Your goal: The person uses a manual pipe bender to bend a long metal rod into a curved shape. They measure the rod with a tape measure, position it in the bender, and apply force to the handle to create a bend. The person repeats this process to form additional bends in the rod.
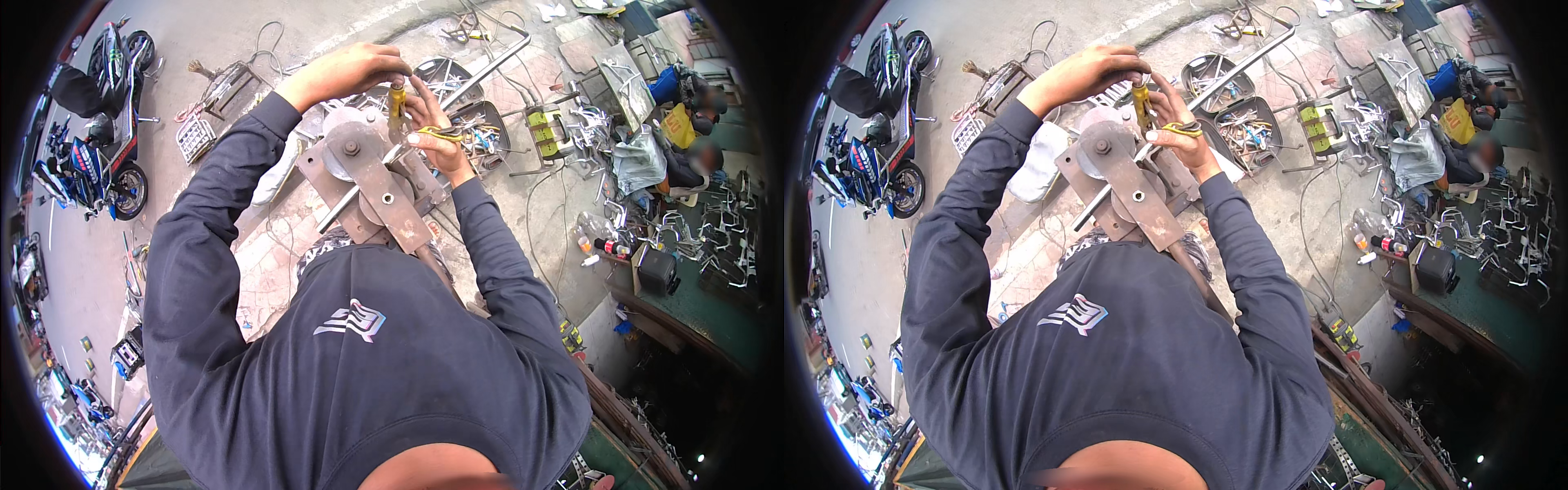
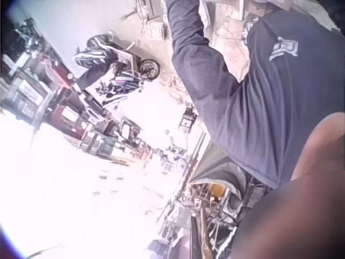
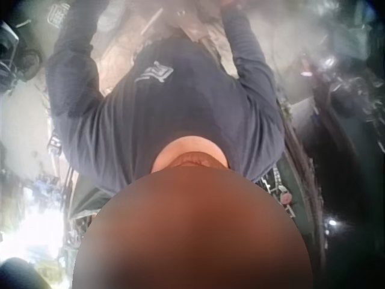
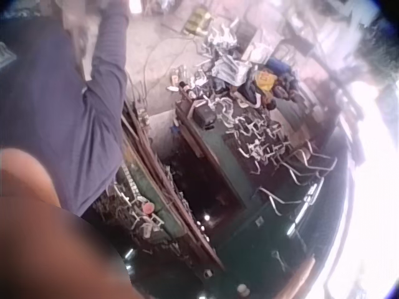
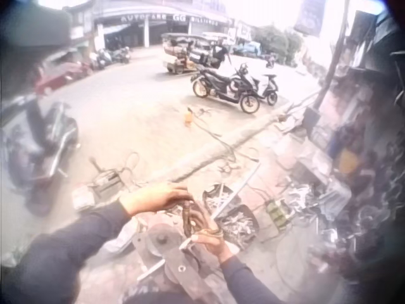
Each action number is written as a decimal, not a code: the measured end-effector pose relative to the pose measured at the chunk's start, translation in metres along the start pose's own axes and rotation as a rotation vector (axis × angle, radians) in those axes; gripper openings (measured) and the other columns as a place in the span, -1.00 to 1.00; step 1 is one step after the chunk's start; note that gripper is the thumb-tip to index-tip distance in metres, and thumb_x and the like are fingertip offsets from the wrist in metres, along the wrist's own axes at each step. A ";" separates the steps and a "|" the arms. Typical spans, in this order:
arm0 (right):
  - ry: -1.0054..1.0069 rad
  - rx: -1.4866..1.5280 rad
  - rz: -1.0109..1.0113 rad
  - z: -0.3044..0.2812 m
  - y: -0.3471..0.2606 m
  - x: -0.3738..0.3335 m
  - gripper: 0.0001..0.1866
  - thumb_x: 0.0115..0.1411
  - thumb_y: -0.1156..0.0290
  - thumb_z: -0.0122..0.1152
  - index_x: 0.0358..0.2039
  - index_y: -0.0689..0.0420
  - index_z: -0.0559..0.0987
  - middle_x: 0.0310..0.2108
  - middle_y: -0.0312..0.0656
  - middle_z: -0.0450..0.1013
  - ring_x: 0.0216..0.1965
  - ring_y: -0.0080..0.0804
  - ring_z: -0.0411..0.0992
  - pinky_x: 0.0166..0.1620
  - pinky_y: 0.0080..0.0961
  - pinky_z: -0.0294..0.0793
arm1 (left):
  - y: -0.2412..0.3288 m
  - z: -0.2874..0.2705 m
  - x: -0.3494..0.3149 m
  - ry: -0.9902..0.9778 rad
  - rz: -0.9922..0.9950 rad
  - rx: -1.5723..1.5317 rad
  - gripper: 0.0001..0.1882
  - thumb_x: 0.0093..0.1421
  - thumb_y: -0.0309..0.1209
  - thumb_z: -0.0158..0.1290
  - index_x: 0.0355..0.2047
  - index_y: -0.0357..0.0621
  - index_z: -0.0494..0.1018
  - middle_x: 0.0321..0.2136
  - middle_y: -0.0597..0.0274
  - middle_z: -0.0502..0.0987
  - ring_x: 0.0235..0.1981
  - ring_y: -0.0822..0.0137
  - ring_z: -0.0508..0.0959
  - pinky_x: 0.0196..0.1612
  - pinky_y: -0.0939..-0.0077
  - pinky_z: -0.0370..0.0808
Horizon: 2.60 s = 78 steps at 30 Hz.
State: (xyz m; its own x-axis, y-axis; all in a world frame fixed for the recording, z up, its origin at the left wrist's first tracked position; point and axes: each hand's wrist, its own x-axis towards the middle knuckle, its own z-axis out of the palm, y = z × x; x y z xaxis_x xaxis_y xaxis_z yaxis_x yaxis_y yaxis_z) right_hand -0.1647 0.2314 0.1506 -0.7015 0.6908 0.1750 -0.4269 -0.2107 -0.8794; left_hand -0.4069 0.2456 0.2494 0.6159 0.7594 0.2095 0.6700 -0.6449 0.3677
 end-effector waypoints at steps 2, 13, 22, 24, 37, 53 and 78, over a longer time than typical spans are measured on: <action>-0.032 -0.028 0.012 -0.001 -0.002 0.000 0.28 -0.10 0.25 0.51 0.55 0.08 -0.08 0.30 0.05 0.24 0.37 -0.12 0.20 0.41 -0.33 0.06 | -0.002 0.002 0.005 0.021 0.074 0.087 -0.66 0.34 -0.33 0.04 0.04 -0.24 0.46 -0.13 0.00 0.54 -0.05 -0.04 0.57 0.00 0.14 0.50; -0.258 -0.376 -0.100 -0.014 -0.002 -0.001 0.40 -0.11 0.11 0.63 0.55 0.09 -0.16 0.48 0.11 -0.01 0.52 -0.04 -0.05 0.49 -0.26 -0.10 | 0.037 0.013 0.017 0.002 -0.317 0.613 -0.60 0.39 -0.09 0.03 -0.41 -0.12 0.62 -0.60 0.16 0.57 -0.44 0.08 0.63 -0.18 0.24 0.50; -0.167 -0.024 -0.111 -0.016 0.007 -0.004 0.28 -0.06 0.20 0.58 0.54 0.12 -0.07 0.33 -0.01 0.20 0.41 -0.17 0.14 0.43 -0.32 0.01 | 0.051 0.007 0.004 0.028 -0.113 0.093 -0.73 0.36 -0.39 0.04 0.02 -0.21 0.43 -0.23 -0.12 0.61 -0.12 -0.16 0.61 -0.08 0.06 0.52; -0.181 -0.120 -0.110 -0.014 0.007 -0.003 0.26 -0.05 0.18 0.57 0.53 0.18 -0.05 0.40 0.02 0.13 0.45 -0.17 0.08 0.46 -0.33 -0.03 | 0.048 0.005 -0.004 0.025 -0.129 0.149 -0.76 0.34 -0.42 0.04 -0.01 -0.20 0.44 -0.26 -0.09 0.61 -0.16 -0.15 0.62 -0.11 0.07 0.53; -0.106 -0.180 -0.043 -0.017 0.005 -0.038 0.33 -0.11 0.11 0.59 0.53 0.20 -0.07 0.45 0.11 0.10 0.49 -0.05 0.04 0.50 -0.24 -0.10 | 0.079 0.024 -0.007 0.066 -0.176 0.233 -0.76 0.34 -0.39 0.05 -0.03 -0.17 0.41 -0.30 0.03 0.62 -0.26 -0.03 0.65 -0.23 0.12 0.55; -0.144 -0.474 -0.245 -0.016 0.007 -0.035 0.30 -0.03 0.05 0.57 0.52 0.23 -0.07 0.43 0.08 0.11 0.41 -0.08 0.18 0.42 -0.19 0.13 | 0.092 0.036 -0.008 0.314 -0.358 -0.249 -0.79 0.38 -0.33 0.10 -0.12 -0.21 0.52 -0.38 0.05 0.57 -0.33 -0.06 0.62 -0.25 0.19 0.53; 0.789 -1.155 -0.309 0.033 -0.038 0.007 0.72 -0.26 0.15 0.79 0.46 0.26 -0.52 0.24 0.37 -0.05 0.31 0.22 0.05 0.38 -0.02 0.09 | 0.084 0.020 0.002 0.647 -0.213 -0.880 -0.39 0.48 0.08 -0.11 0.27 -0.15 0.37 0.06 0.12 0.60 0.01 0.29 0.59 0.11 0.30 0.49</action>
State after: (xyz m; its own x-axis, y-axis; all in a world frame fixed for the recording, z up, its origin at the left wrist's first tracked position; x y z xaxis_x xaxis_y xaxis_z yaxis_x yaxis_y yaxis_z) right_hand -0.1720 0.2211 0.2002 -0.0094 0.8820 0.4712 0.4621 0.4217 -0.7801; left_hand -0.3407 0.1908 0.2626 0.0193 0.9146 0.4040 0.0510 -0.4044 0.9131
